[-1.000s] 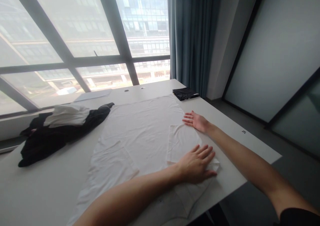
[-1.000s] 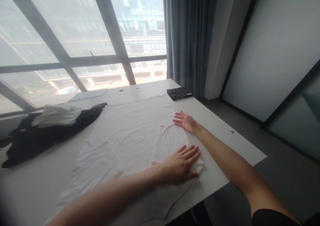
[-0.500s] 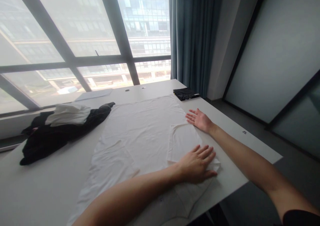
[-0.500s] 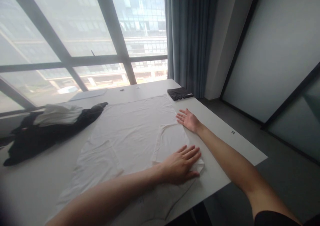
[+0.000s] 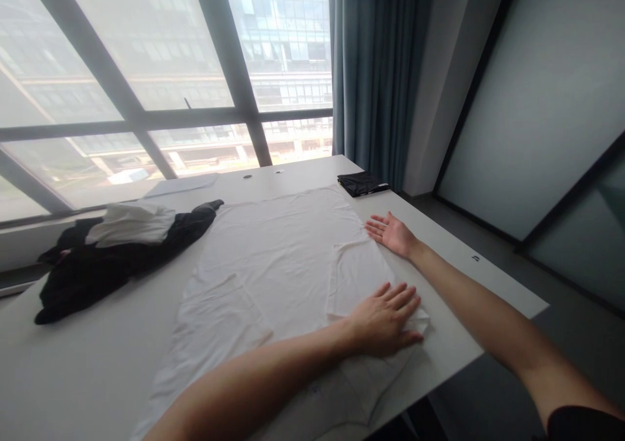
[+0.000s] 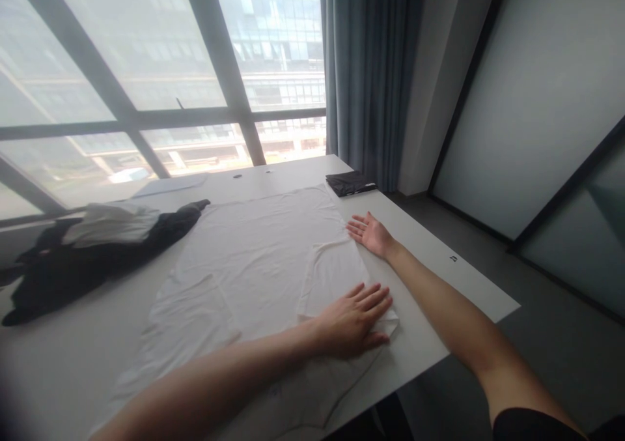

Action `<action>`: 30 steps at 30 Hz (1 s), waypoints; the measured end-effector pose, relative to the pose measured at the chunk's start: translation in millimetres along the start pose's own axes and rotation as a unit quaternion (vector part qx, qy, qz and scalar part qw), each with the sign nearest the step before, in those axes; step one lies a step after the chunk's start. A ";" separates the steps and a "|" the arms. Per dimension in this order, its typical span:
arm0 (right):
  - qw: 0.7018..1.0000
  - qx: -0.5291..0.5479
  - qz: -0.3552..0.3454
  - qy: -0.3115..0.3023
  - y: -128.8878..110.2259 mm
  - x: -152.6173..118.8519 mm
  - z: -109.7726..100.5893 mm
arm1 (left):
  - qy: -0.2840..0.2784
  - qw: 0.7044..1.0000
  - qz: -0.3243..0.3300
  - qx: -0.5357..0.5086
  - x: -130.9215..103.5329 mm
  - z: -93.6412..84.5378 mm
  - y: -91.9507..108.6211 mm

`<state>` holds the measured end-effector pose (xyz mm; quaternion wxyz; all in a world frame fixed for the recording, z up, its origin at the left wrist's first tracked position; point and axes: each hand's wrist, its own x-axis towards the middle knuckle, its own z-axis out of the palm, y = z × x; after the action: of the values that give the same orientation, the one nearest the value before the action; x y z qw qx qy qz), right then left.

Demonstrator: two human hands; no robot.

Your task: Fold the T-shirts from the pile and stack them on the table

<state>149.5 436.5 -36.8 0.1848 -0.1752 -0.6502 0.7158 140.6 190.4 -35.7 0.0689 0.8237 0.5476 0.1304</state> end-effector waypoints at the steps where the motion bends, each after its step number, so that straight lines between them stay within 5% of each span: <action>1: 1.000 -0.002 -0.016 0.021 0.0 2.5 -4.7 | 0.000 1.000 0.005 -0.003 0.1 -0.2 -0.3; 7: 0.987 -0.113 -0.100 0.046 -3.3 -4.4 -6.4 | 0.021 1.000 -0.004 0.002 -0.9 -0.8 0.7; 12: 0.882 -0.426 -0.201 0.013 21.6 -7.4 14.6 | 0.018 0.999 0.009 0.032 -6.0 1.0 11.4; 20: 0.799 -0.544 -0.255 -0.030 70.6 16.4 5.1 | -0.028 0.980 0.064 0.186 1.4 21.0 10.2; 27: 0.787 -0.563 -0.251 -0.033 82.6 23.7 -5.3 | -0.035 0.967 0.104 0.230 3.5 14.7 11.8; 30: 0.787 -0.559 -0.257 -0.039 84.6 25.5 -7.8 | -0.058 0.984 0.056 0.160 1.5 4.0 14.9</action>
<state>128.0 448.5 -122.1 0.2059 -0.0459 -0.9644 0.1593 155.5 186.1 -35.5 -0.0396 0.8596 0.5093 -0.0033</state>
